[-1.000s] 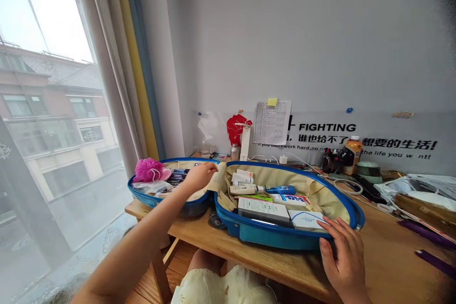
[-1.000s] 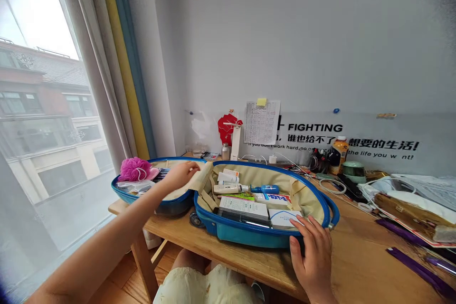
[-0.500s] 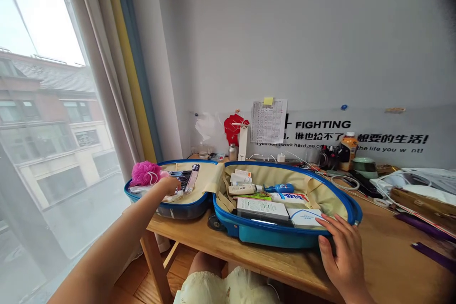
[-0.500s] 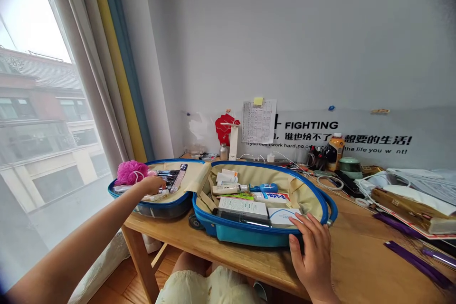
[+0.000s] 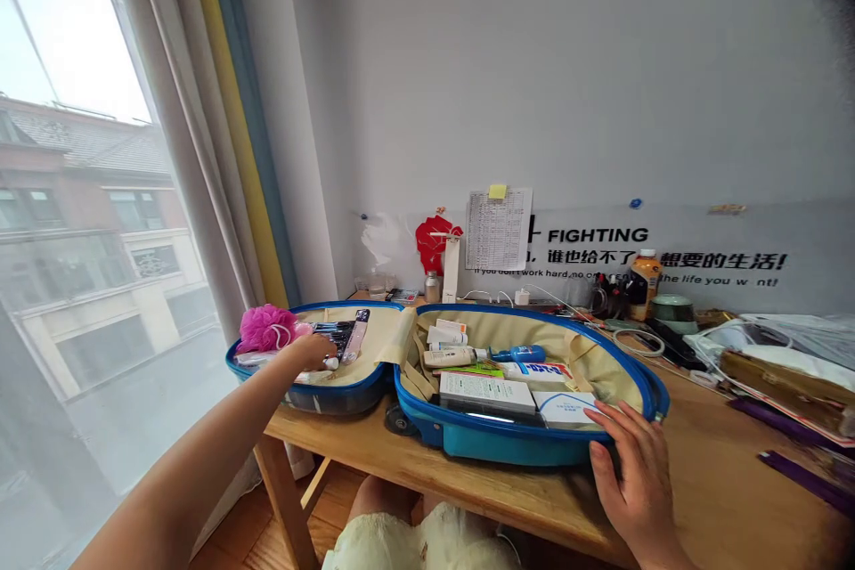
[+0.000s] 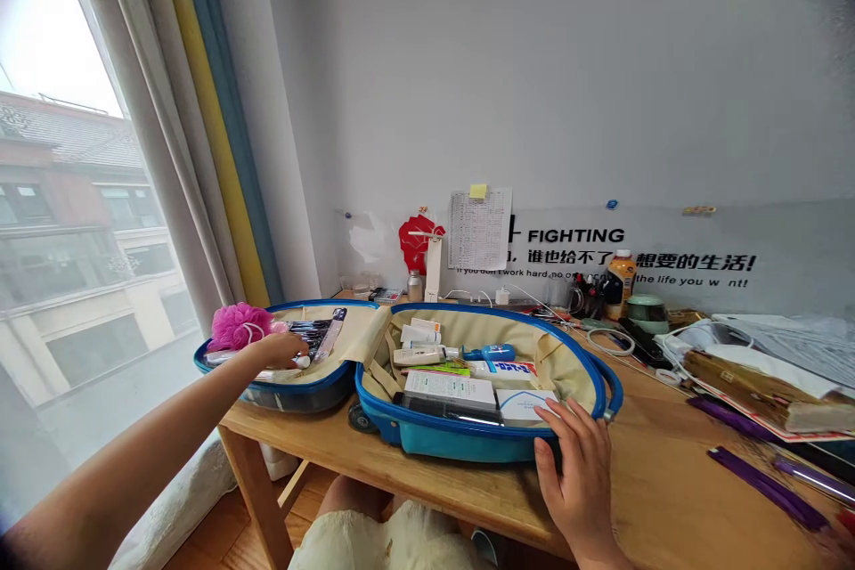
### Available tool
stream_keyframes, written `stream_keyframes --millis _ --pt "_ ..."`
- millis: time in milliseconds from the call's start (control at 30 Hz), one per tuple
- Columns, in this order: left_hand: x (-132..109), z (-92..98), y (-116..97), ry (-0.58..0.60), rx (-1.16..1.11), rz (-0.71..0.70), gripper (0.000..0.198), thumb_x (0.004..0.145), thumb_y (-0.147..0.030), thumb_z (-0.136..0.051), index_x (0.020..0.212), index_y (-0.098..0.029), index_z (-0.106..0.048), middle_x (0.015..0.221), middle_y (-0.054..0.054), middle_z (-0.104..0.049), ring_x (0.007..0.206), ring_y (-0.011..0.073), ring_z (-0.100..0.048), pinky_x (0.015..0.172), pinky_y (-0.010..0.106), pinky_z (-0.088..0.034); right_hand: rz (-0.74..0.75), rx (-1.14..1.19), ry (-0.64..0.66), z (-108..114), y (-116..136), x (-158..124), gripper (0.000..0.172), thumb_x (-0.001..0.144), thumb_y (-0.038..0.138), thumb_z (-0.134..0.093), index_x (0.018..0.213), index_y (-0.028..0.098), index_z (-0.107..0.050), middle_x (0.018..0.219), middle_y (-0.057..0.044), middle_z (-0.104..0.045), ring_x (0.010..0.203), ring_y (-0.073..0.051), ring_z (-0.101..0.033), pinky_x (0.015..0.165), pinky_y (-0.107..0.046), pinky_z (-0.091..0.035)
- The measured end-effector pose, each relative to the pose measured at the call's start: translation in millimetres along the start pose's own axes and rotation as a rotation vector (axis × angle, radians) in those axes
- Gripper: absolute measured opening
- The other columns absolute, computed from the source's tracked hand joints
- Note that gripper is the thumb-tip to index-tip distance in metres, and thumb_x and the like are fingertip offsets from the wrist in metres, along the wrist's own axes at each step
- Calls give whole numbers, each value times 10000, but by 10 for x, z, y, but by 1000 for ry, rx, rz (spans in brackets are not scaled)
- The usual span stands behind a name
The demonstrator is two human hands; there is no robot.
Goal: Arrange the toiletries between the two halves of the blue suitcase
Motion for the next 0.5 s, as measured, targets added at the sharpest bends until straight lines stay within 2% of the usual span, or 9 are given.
stream_keyframes --millis 133,267,400,500 --pt "-45 200 -13 -43 -1 45 255 808 -316 -591 1030 -194 -626 1084 102 -685 996 253 -644 835 331 -477 -5 18 -23 7 19 11 308 940 370 -358 1124 223 -556 1102 -101 -625 1179 -284 -517 1011 -485 -344" --pt "-51 595 -239 -163 -39 34 341 938 -346 -393 1195 -154 -509 1142 141 -654 1044 250 -630 876 335 -466 -11 16 -33 -12 11 -3 317 944 390 -348 1117 225 -557 1089 -99 -626 1171 -285 -521 1007 -493 -349" --pt "2 974 -802 -294 -89 -83 394 980 -373 -289 1293 -171 -416 1276 131 -572 1182 237 -558 967 325 -426 -15 27 -42 -14 2 -4 306 939 371 -356 1118 223 -555 1086 -101 -622 1165 -292 -520 998 -503 -361" --pt "99 1105 -1325 -329 -119 -192 417 983 -378 -302 1354 -206 -382 1339 118 -512 1194 230 -550 978 326 -428 -5 33 -50 -8 7 2 301 935 356 -362 1122 218 -554 1089 -105 -618 1175 -294 -512 991 -498 -370"
Point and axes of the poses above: each hand's wrist, its own x-axis towards the middle knuckle, its own z-axis out of the back of the hand, y = z × x, the point moved 6 cm from there along x, towards the middle knuckle
